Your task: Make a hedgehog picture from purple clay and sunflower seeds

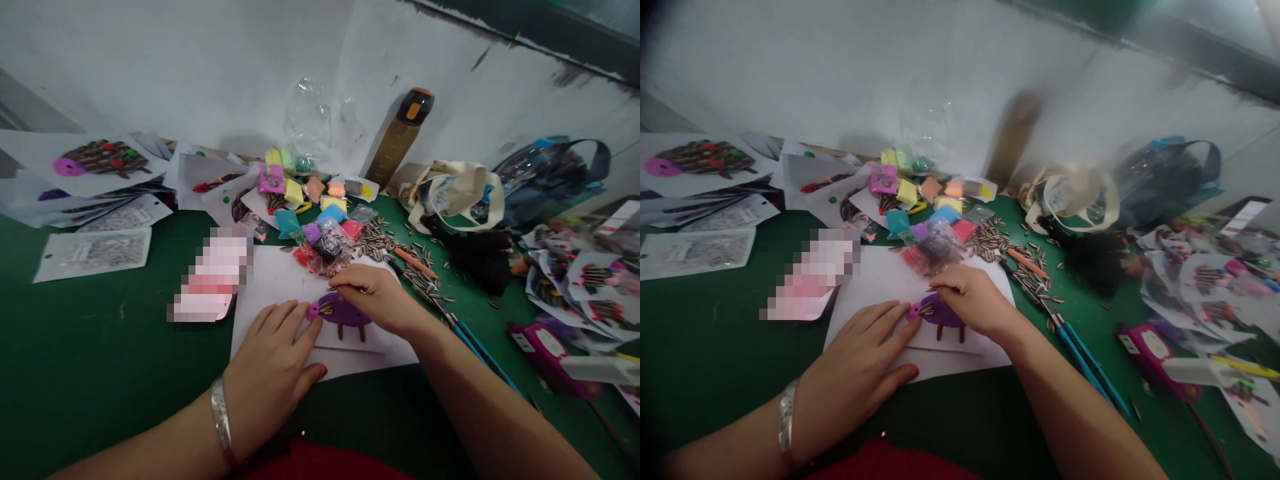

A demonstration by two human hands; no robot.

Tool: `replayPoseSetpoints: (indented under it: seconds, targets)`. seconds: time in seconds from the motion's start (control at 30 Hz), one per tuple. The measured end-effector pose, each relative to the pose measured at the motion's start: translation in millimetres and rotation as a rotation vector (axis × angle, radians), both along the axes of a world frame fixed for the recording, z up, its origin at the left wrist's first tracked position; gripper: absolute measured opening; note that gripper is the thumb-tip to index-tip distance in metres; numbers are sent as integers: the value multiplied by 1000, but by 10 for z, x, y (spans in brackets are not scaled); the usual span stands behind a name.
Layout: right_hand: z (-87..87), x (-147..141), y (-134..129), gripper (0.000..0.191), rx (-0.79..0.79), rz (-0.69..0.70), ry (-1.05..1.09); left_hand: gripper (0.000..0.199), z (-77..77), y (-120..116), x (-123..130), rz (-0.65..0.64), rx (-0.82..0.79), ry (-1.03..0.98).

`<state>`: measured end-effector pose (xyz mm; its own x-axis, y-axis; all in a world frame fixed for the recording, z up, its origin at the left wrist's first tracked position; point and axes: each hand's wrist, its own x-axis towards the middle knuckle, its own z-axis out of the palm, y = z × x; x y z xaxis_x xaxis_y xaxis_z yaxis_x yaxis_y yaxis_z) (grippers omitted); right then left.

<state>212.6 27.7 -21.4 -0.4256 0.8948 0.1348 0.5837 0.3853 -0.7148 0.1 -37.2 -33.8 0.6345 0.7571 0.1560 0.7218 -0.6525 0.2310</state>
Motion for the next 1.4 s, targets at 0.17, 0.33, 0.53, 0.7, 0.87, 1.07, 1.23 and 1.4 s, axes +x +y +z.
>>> replayPoseSetpoints:
  seconds: [0.17, 0.33, 0.53, 0.7, 0.87, 1.07, 1.23, 1.4]
  targets:
    - [-40, -59, -7, 19, 12, 61, -166, 51, -8, -4, -1, -1, 0, 3]
    - [-72, -94, -21, 17, -20, 39, -160, 51, 8, 4, 5, 8, -14, 2]
    - [-79, -103, -4, 16, -50, 58, -171, 51, 1, 4, 5, 16, -30, 0]
    - [-83, -76, 17, 17, -101, 42, -149, 52, -14, -8, 2, 16, -12, -4]
    - [-107, -78, 30, 17, -123, 50, -153, 52, -15, -8, 1, 11, -6, 1]
    - [-110, -99, 23, 18, -78, 82, -183, 52, -4, 0, 0, 8, -25, 31]
    - [-113, -102, 28, 18, -47, 119, -196, 52, 1, -5, 10, 9, -22, 32]
    - [-117, -110, 30, 18, -27, 134, -193, 51, 7, 4, 5, 6, -27, 21]
